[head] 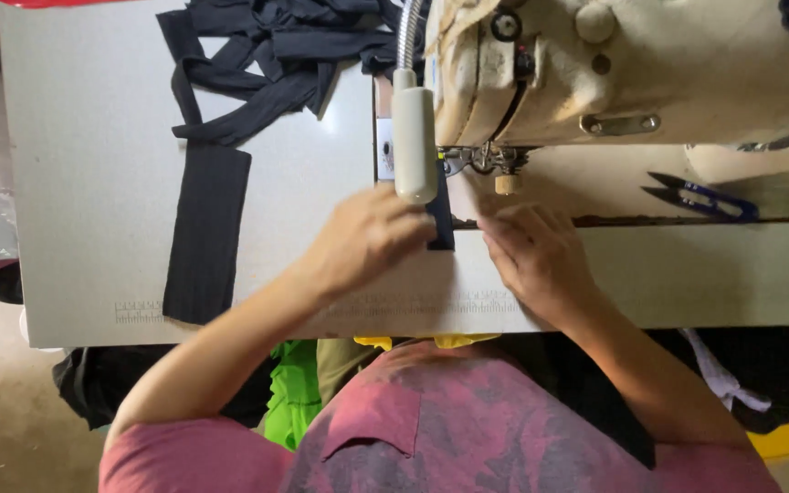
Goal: Folding and sewing black fabric strips using an industrial sewing machine
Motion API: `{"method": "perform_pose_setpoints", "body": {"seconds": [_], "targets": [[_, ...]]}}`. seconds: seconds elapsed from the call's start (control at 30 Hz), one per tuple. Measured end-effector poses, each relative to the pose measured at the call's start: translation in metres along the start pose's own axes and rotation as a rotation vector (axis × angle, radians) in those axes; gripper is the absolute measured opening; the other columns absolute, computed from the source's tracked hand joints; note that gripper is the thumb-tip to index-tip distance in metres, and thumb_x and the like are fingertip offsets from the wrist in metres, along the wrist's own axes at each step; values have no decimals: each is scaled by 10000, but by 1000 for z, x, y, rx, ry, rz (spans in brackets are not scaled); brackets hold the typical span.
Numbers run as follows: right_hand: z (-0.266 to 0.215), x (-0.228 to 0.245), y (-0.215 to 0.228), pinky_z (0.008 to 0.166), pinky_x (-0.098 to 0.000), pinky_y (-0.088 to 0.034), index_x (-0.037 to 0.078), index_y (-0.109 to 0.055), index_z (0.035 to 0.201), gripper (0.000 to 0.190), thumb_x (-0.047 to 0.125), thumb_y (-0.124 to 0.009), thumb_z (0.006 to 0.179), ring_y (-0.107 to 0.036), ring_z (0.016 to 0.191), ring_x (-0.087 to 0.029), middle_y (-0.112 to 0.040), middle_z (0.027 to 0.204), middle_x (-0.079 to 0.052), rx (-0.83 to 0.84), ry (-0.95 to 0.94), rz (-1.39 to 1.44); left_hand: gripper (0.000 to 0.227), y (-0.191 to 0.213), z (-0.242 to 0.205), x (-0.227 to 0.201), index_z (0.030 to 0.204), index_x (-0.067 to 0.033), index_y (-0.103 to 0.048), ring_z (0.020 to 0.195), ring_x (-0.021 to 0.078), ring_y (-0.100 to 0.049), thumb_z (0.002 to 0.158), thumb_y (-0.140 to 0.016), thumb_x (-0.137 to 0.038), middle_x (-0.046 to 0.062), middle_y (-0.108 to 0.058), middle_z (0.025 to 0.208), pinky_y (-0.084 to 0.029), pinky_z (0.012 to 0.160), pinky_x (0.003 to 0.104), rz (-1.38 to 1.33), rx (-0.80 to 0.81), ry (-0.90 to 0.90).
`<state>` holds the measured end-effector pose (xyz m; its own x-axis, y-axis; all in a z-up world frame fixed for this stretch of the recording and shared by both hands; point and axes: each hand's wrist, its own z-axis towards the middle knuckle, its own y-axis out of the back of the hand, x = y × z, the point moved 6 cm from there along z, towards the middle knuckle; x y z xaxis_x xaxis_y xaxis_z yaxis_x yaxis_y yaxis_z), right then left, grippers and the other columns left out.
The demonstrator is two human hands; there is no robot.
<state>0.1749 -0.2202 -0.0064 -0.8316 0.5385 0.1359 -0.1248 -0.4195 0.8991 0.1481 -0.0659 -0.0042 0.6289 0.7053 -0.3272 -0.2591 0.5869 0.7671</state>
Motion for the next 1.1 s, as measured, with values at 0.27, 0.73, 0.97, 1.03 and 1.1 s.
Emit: {"method": "perform_pose_setpoints", "body": {"seconds": [0.27,0.73,0.97,1.03,1.1], "targets": [[-21,12,-4,747,-294,-388,159,-610,938,140,152,-544,815,-514,821,-154,-502,856,27,-10,3,15,105,-28,-26,-23,890,-55,-627,753,227,-573,818,-580,-116,108,-598,843,-466,616,278,102,114,5],[-3,47,-7,832,-363,-347,31,-544,1030,261,66,-389,823,-472,1015,-263,-525,1096,-122,102,308,-7,102,-22,-14,-10,866,-65,-614,759,229,-551,848,-522,-106,78,-607,866,-472,674,292,71,-27,-31],[17,38,-9,775,-325,-339,72,-558,1060,301,63,-381,817,-489,981,-211,-553,1077,-73,66,276,-85,122,-25,-18,23,864,-142,-628,777,208,-500,866,-548,-234,20,-594,764,-439,757,310,189,-66,37],[26,29,-16,740,-302,-349,94,-562,1059,302,68,-375,823,-498,985,-197,-553,1084,-52,21,267,-112,151,-31,-14,37,855,-123,-629,821,210,-500,849,-561,-258,17,-588,766,-439,768,333,182,-63,31],[30,20,-29,705,-279,-359,116,-567,1058,306,73,-368,829,-507,989,-182,-554,1091,-30,-19,263,-132,187,-39,-13,52,845,-105,-630,865,211,-500,831,-573,-283,14,-582,767,-440,780,356,177,-58,35]]}}
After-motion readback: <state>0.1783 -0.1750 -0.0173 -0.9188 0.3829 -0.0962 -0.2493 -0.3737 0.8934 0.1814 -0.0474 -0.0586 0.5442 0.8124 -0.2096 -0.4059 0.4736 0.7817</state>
